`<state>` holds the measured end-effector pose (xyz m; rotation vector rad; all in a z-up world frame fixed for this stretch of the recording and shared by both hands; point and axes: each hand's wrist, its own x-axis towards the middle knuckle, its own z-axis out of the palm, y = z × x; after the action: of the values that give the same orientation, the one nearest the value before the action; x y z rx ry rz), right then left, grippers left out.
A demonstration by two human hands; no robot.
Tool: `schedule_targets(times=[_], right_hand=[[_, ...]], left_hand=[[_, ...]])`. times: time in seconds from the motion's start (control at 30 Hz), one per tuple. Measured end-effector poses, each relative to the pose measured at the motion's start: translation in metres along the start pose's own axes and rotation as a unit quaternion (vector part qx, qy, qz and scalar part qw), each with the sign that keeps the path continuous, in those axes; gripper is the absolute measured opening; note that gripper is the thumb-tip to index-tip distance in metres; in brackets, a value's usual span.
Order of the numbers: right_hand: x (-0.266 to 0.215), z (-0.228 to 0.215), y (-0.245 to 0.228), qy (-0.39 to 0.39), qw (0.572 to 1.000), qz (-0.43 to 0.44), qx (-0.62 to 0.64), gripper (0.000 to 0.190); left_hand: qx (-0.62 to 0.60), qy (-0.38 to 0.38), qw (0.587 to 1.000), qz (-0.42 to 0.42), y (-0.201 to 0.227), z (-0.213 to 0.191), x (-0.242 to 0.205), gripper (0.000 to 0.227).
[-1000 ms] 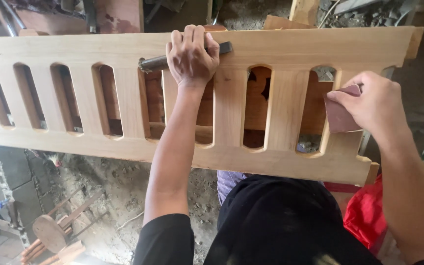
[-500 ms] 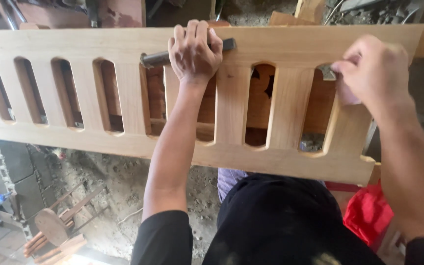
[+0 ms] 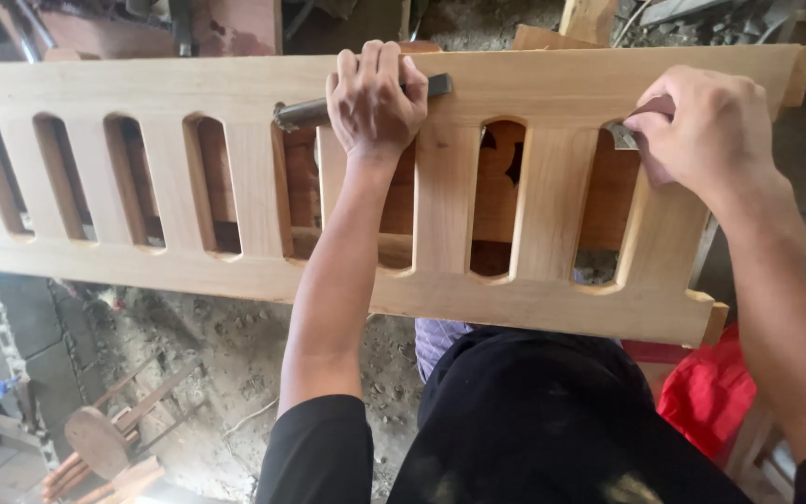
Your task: Using a chisel and sandpaper to refine and smooth the details of a wooden headboard or furniture part.
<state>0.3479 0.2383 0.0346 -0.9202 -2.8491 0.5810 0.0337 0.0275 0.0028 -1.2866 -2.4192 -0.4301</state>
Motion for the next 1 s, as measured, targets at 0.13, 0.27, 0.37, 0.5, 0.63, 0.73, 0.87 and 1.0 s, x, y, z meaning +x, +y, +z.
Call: schedule_targets(times=[0.13,0.27,0.37,0.5,0.63,0.73,0.87,1.0], right_hand=[[-0.026,-0.009,-0.006,0.036,0.991,-0.014,0.128,0.023],[-0.026,0.005,0.008,-0.006,0.979,0.152,0.136,0.024],[-0.011,0.005,0.002,0.01,0.996,0.064,0.054,0.022],[-0.032,0.004,0.018,0.036,0.99,0.016,0.136,0.022],[-0.016,0.006,0.013,-0.034,0.979,0.167,0.111,0.029],[0.003,-0.003,0.004,0.029,0.999,-0.028,-0.008,0.023],[-0.026,-0.031,0.029,0.09,0.984,-0.065,0.138,0.024],[-0.119,-0.031,0.072,0.088,0.865,0.168,0.465,0.016]], left_hand=[[0.002,0.003,1.0,-0.007,-0.002,-0.005,0.002,0.017],[-0.008,0.004,1.0,-0.006,0.001,-0.003,0.004,0.016],[-0.009,0.011,1.0,0.0,0.0,-0.006,0.001,0.017],[0.01,-0.049,0.999,-0.009,-0.008,0.01,-0.001,0.019],[-0.002,-0.007,1.0,0.002,-0.003,0.001,0.006,0.019],[0.001,-0.002,1.0,0.004,0.0,-0.002,0.003,0.019],[-0.028,0.016,0.999,0.019,-0.003,-0.008,-0.003,0.026],[-0.049,0.029,0.977,0.204,-0.012,-0.048,-0.009,0.047]])
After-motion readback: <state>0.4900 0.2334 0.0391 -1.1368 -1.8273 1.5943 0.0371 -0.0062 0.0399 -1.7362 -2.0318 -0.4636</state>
